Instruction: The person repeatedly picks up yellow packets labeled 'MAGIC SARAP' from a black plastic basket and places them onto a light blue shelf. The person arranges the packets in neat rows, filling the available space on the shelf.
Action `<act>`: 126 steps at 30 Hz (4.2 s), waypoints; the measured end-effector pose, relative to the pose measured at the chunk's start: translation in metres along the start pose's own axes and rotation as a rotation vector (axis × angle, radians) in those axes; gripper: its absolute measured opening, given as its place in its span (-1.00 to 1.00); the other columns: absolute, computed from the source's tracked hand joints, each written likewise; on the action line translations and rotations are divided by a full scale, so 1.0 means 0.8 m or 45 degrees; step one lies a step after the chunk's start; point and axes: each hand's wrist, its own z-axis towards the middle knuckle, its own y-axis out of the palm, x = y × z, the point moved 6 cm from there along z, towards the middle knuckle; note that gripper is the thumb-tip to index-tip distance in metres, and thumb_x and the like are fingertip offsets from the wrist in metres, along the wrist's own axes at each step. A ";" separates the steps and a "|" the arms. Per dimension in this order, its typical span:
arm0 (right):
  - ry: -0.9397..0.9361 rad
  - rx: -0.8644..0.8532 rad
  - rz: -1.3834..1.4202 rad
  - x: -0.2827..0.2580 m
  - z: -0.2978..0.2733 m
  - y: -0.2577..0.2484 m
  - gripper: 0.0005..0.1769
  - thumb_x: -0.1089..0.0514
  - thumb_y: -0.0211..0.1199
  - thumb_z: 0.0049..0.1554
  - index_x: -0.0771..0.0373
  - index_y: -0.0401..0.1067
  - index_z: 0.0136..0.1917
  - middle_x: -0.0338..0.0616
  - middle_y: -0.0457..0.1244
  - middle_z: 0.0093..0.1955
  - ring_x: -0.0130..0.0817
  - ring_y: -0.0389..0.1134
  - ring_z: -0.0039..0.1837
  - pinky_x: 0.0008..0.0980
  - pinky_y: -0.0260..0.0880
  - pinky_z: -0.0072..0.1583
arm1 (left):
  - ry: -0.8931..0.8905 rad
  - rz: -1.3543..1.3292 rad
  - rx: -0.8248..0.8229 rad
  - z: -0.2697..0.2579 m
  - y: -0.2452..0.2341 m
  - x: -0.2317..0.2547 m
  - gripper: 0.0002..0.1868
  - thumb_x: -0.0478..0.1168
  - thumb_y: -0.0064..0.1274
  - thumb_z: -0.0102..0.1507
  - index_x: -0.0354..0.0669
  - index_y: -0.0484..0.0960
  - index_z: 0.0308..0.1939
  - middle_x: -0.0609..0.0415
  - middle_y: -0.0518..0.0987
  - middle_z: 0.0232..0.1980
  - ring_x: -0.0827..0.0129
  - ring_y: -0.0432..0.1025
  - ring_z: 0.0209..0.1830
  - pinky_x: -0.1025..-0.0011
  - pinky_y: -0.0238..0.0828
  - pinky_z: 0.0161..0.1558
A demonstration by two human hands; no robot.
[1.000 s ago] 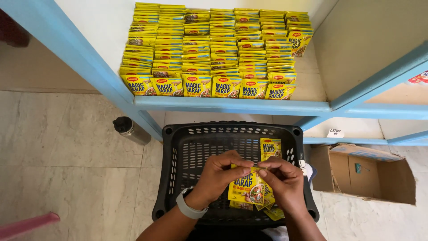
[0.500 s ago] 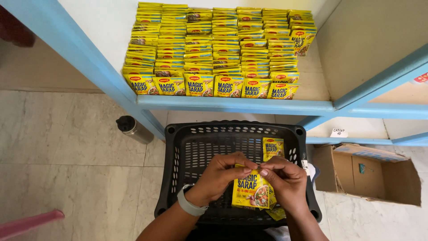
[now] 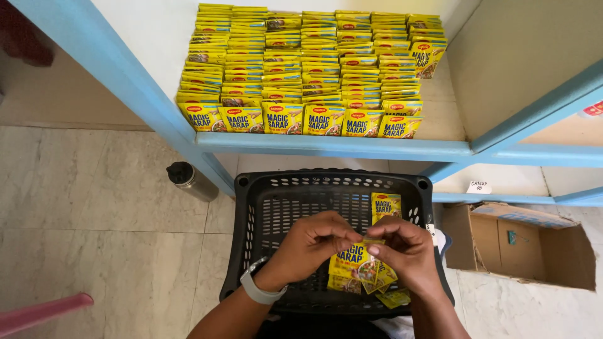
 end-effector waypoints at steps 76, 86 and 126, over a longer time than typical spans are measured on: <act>0.347 0.643 -1.193 0.082 0.334 -0.231 -0.34 0.11 0.12 0.08 -0.30 0.32 0.44 -0.33 0.06 0.62 0.08 -0.23 0.68 0.23 -0.28 0.54 | 0.248 2.258 0.602 0.546 -0.015 0.000 -0.78 -0.16 0.00 0.22 0.01 0.78 -0.32 0.05 0.71 -0.17 0.08 0.47 0.03 0.04 0.36 -0.04; 0.348 0.718 -1.208 0.086 0.336 -0.246 -0.41 0.09 0.18 0.10 -0.21 0.37 0.40 -0.12 0.17 0.50 -0.01 -0.04 0.62 0.15 -0.14 0.51 | 0.382 2.169 0.596 0.534 -0.005 0.026 -0.86 -0.17 0.09 0.14 0.03 0.77 -0.35 0.06 0.69 -0.19 0.05 0.49 -0.03 0.03 0.36 -0.09; 0.555 0.318 -0.431 0.071 -0.010 -0.108 -0.54 -0.05 0.05 0.26 0.36 0.56 0.08 -0.19 0.49 -0.13 -0.49 0.48 -0.07 -0.47 0.47 0.00 | 0.511 1.402 0.057 0.059 0.044 0.009 -0.74 -0.22 0.12 0.28 -0.20 0.67 0.03 -0.01 0.59 0.04 0.10 0.52 -0.04 0.18 0.53 -0.10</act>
